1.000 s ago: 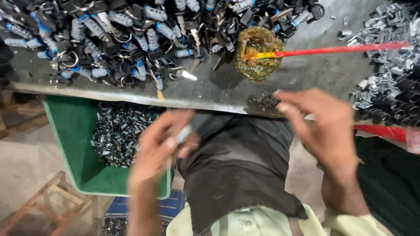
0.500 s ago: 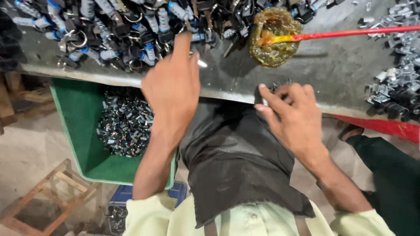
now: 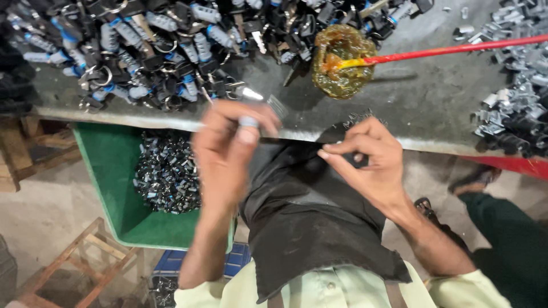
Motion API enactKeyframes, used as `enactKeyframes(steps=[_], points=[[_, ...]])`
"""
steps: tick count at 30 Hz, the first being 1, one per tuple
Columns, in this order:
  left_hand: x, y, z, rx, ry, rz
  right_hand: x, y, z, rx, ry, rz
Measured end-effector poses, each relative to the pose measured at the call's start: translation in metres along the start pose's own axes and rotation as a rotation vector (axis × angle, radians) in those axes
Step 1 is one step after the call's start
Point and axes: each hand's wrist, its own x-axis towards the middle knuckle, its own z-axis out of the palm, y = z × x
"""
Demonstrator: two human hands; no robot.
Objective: The person repeatedly picks small cylindrical key fob components from a green bin, applies a viscous substance with a red-handled brush, and inserts a small metal pin into each component. The person then places the assembled units onto a pile on the metal workbench. The process is repeated continuously throughout the clip.
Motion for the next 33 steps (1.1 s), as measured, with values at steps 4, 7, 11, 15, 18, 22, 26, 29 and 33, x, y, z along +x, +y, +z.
enactKeyframes(steps=[4,7,11,15,18,22,26,29,33], points=[[-0.034,-0.024,0.030,-0.394,-0.037,-0.435,0.003,-0.017,0.004,0.533,-0.029,0.067],[-0.050,-0.039,0.040,-0.594,-0.036,-0.533,0.005,-0.032,0.008,0.630,-0.051,0.213],[-0.055,-0.045,0.041,-0.634,-0.005,-0.524,0.008,-0.042,0.011,0.570,-0.034,0.226],[-0.056,-0.043,0.037,-0.607,-0.027,-0.542,0.005,-0.045,0.010,0.598,-0.036,0.267],[-0.058,-0.043,0.033,-0.534,-0.067,-0.531,0.003,-0.050,0.007,0.505,-0.031,0.246],[-0.060,-0.048,0.030,-0.467,-0.112,-0.475,0.000,-0.048,0.005,0.532,-0.024,0.285],[-0.055,-0.045,0.029,-0.449,-0.128,-0.530,-0.008,-0.030,0.004,0.588,-0.038,0.241],[-0.048,-0.034,0.027,-0.460,-0.176,-0.589,-0.011,-0.021,-0.002,0.744,-0.042,0.288],[-0.044,-0.013,0.018,-0.317,-0.198,-0.466,0.017,-0.023,-0.023,0.949,0.195,0.282]])
